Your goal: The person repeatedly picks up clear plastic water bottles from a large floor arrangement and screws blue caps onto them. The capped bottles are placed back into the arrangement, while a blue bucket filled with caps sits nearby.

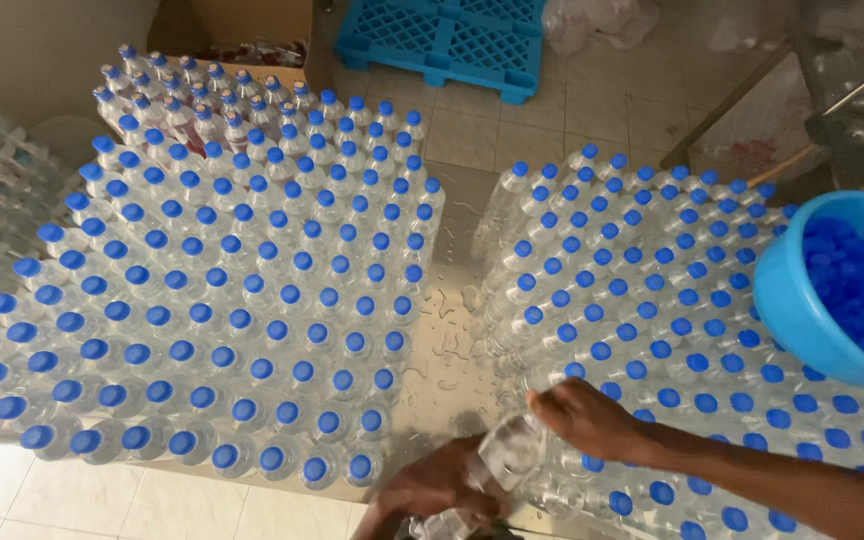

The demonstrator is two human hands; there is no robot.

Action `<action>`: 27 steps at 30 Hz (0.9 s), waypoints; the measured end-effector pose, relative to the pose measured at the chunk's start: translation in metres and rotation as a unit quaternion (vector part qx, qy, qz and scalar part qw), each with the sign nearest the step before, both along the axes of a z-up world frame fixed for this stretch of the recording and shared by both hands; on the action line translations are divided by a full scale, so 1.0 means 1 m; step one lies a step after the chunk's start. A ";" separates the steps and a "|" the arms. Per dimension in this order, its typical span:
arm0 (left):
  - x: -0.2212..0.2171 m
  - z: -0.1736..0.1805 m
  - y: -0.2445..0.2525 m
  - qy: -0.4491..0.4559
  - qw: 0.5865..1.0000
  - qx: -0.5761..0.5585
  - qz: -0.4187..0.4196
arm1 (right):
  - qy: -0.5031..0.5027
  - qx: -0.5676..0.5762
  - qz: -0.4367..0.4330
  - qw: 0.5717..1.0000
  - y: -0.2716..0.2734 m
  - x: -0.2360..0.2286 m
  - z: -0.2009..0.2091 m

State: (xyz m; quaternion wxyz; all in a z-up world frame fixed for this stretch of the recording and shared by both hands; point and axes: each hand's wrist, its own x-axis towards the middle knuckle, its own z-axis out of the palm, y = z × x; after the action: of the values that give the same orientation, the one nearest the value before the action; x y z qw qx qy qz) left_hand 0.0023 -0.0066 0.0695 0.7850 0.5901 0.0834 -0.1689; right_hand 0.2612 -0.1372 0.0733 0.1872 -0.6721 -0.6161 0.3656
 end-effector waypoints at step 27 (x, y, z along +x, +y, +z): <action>-0.103 -0.074 0.043 0.008 0.714 0.488 0.502 | -0.147 0.147 -0.275 0.939 0.381 0.192 -0.064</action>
State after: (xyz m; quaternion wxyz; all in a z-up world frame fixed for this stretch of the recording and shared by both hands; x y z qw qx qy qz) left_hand -0.1002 0.0363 -0.0049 0.3569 0.7610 0.4443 0.3099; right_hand 0.4529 0.2436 0.0090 0.2846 -0.8265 -0.4746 0.1027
